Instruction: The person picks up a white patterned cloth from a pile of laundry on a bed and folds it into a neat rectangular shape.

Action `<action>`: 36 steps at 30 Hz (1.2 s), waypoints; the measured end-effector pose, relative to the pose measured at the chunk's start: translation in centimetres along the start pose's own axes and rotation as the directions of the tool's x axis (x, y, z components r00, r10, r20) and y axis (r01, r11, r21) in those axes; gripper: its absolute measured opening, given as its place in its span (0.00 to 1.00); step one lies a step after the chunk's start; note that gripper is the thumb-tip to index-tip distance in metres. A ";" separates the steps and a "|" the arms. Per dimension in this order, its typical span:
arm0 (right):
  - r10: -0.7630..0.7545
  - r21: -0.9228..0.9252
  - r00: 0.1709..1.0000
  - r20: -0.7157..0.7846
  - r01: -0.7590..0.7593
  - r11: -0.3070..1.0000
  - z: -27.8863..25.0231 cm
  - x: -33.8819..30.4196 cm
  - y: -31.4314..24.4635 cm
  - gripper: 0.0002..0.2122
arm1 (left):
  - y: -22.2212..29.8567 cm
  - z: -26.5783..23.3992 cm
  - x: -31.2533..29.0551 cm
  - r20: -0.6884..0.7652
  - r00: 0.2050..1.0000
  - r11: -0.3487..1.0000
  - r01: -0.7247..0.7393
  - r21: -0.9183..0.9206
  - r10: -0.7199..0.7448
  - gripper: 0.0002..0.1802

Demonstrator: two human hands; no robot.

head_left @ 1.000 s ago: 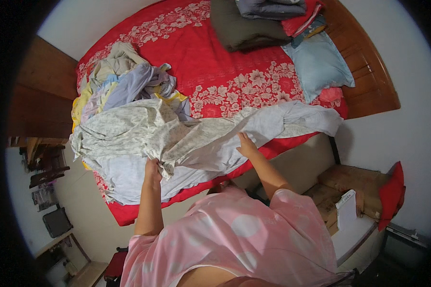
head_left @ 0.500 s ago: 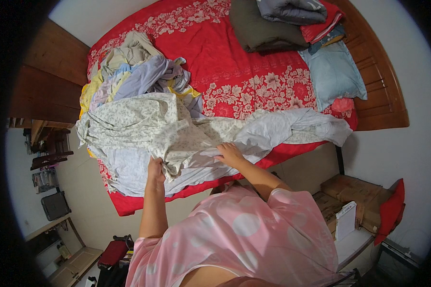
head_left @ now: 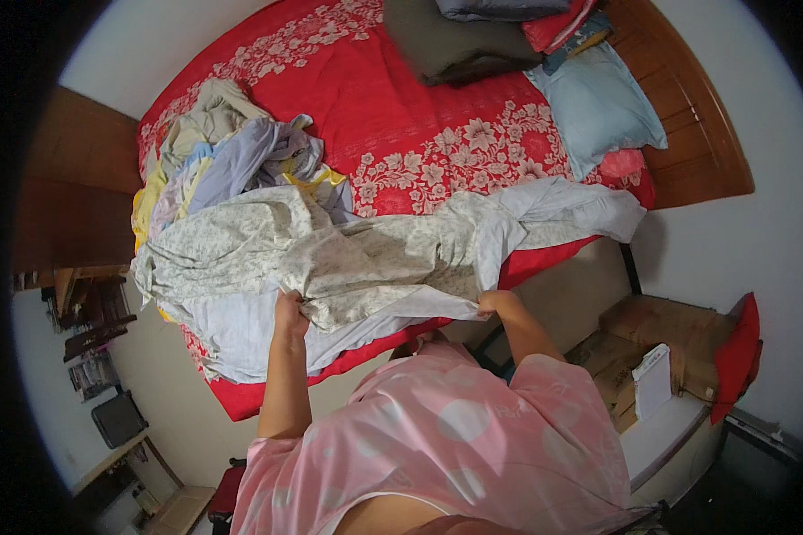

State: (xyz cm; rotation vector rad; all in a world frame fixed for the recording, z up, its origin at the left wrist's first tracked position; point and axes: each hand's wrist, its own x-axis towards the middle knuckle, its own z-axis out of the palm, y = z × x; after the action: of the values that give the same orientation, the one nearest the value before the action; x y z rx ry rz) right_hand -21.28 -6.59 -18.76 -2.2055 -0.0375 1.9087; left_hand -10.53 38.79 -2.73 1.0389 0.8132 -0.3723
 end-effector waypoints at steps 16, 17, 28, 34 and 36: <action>0.316 0.353 0.172 -0.933 0.261 0.899 -15.8 1.0 -1.3 0.12 | -4.6 0.6 -1.9 0.103 0.987 0.992 0.123 0.026 -0.125 0.27; 0.323 0.373 0.256 -0.911 0.178 0.911 -16.7 1.7 -1.2 0.12 | -5.2 0.6 -2.1 0.091 0.986 0.990 0.136 0.036 -0.139 0.28; 0.246 0.320 0.222 -0.944 0.425 0.847 -14.0 3.1 0.5 0.06 | -7.5 0.4 -0.1 0.141 0.968 0.978 0.205 0.026 -0.207 0.27; 0.290 0.371 0.283 -0.914 0.872 0.319 -8.7 -9.5 -10.0 0.04 | -6.4 3.1 -0.1 0.280 0.942 0.983 0.182 0.026 -0.182 0.23; 0.242 0.396 0.389 -0.889 0.918 -0.022 -6.7 -9.9 -12.6 0.04 | -4.3 8.3 -3.3 0.254 0.960 0.981 0.076 0.177 -0.120 0.26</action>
State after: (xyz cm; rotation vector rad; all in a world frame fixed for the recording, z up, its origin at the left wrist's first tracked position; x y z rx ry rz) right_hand -14.64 3.00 -5.90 -1.3515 0.4853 -0.0454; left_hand -11.92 29.17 -0.82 1.0780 0.6022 -0.6587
